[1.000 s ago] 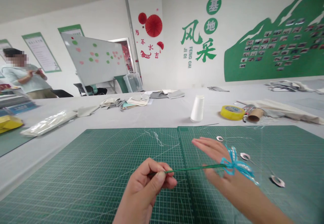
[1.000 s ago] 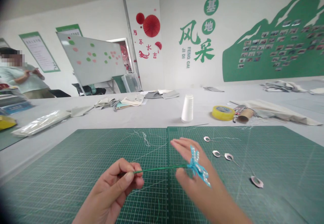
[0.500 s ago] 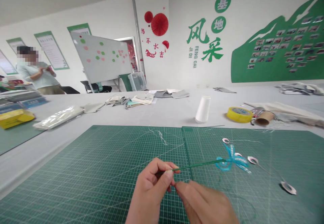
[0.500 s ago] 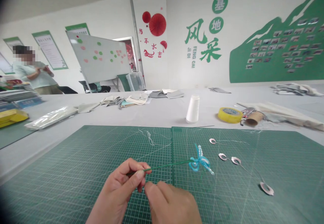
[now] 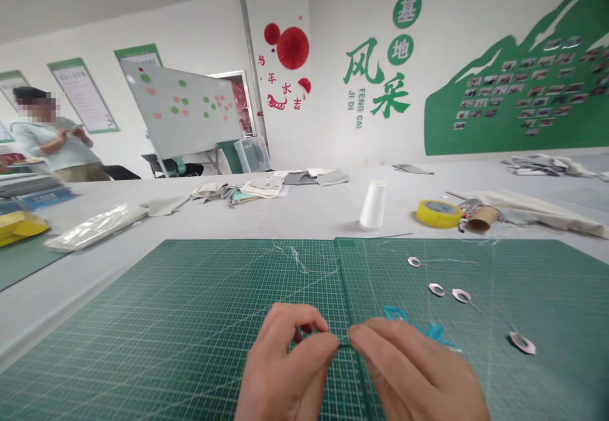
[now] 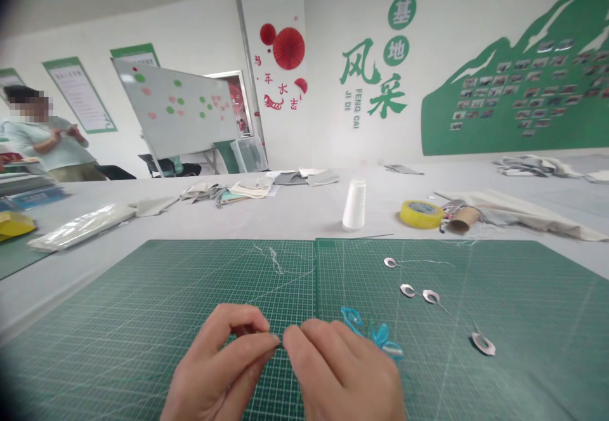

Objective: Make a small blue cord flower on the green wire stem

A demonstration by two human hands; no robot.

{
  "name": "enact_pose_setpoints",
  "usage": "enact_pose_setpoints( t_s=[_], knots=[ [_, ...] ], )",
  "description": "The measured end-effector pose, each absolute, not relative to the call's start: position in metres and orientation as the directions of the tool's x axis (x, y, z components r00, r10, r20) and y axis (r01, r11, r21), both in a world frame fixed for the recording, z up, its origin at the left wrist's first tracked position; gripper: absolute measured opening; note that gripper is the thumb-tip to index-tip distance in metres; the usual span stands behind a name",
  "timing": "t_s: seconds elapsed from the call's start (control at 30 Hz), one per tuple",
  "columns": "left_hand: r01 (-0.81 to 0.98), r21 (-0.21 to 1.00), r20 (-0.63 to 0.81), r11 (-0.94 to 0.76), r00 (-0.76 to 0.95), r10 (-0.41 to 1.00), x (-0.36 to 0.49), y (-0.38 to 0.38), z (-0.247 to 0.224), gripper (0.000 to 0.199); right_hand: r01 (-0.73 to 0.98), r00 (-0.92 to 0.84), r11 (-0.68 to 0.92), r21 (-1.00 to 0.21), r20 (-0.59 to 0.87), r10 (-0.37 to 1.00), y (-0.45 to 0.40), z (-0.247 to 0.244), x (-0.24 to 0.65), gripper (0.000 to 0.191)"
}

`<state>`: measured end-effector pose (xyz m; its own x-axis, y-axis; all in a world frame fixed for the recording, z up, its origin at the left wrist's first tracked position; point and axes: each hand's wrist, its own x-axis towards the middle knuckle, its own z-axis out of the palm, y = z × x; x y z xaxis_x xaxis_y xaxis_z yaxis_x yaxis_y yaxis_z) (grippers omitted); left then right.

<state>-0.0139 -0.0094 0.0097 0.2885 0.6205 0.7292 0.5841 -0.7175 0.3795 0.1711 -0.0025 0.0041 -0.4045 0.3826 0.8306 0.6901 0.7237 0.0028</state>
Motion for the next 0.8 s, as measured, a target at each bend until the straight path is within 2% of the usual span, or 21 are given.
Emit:
enact_pose_setpoints(
  t_s=[0.1,0.27,0.37,0.5,0.6,0.7,0.8],
  knots=[
    [0.562,0.34,0.759,-0.754,0.308,0.573,-0.012,-0.01,0.011,0.03,0.687,-0.361,0.721,-0.092,0.818,0.448,0.001,-0.002,0.172,0.02],
    [0.414,0.289,0.753,-0.863,0.458,0.472,-0.012,-0.005,0.014,0.026,0.65,-0.285,0.692,-0.313,0.744,0.604,0.003,-0.008,0.169,0.023],
    [0.421,0.279,0.725,-0.863,0.496,0.477,-0.012,-0.004,0.011,0.029,0.613,-0.272,0.661,-0.433,0.67,0.691,0.004,-0.008,0.166,0.028],
    [0.424,0.301,0.734,-0.854,0.469,0.491,-0.017,-0.002,0.005,0.031,0.654,-0.277,0.62,-0.433,0.626,0.729,0.006,-0.001,0.173,0.028],
    [0.535,0.323,0.74,-0.781,0.372,0.561,-0.025,-0.001,0.006,0.03,0.704,-0.287,0.55,-0.45,0.528,0.799,0.009,0.013,0.193,0.026],
    [0.569,0.376,0.737,-0.731,0.295,0.608,-0.031,-0.001,0.012,0.03,0.705,-0.317,0.458,-0.542,0.337,0.887,0.017,0.028,0.22,0.03],
    [0.473,0.559,0.66,-0.681,0.243,0.711,-0.032,-0.003,0.019,0.025,0.657,-0.254,0.351,-0.668,0.242,0.936,0.029,0.033,0.246,0.035]
  ],
)
